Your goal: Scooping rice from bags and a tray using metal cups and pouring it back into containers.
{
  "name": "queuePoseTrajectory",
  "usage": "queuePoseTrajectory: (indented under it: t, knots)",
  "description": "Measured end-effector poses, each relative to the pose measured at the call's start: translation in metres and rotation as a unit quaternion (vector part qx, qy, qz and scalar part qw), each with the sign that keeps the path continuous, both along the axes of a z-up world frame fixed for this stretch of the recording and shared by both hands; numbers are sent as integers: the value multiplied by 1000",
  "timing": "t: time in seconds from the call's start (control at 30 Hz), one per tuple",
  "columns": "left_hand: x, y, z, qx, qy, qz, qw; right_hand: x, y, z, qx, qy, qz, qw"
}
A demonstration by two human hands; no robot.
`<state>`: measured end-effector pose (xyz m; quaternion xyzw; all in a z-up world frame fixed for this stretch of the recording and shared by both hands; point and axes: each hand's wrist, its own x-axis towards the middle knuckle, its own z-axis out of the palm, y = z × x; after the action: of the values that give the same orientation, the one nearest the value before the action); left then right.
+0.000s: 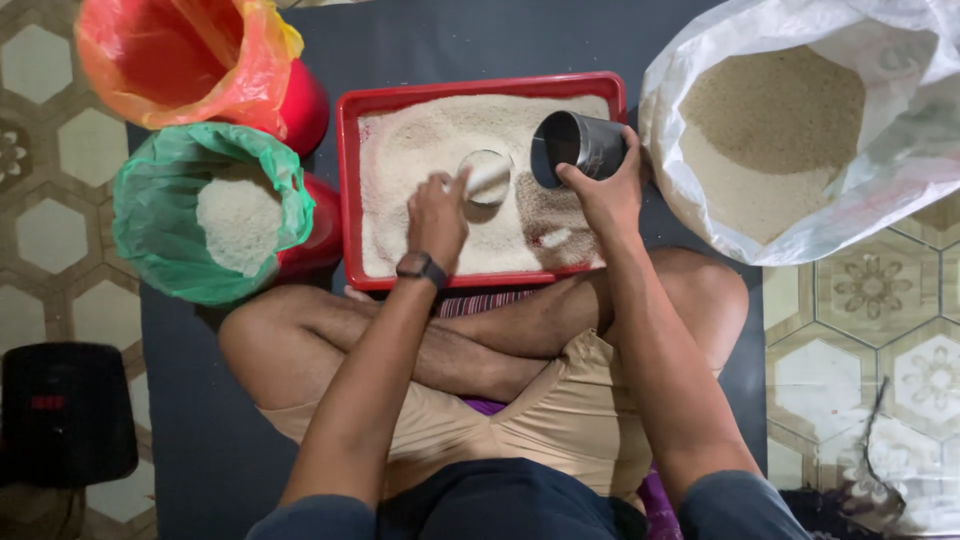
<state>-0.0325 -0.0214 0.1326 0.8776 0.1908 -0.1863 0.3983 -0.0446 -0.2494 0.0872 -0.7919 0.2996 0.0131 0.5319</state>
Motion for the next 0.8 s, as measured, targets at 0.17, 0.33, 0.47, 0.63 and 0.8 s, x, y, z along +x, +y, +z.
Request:
queuePoseTrajectory:
  t: [0.17,0.33,0.47,0.63,0.8]
  knots:
    - [37,30,-107,213,-237,-249,915,1,-2,-7,-17,5,15,1000]
    - [38,20,-78,220,-247,-275,903,2,-6,-10,-18,19,13,1000]
    - [7,23,-62,139,-126,-197,962,6,-5,-8,-10,23,14,1000]
    - [-31,40,-83,239,-203,-349,883,6,-2,-3,-1,20,26,999]
    - [-58,43,-106,213,-134,-402,880,0,2,2,-90,39,74,992]
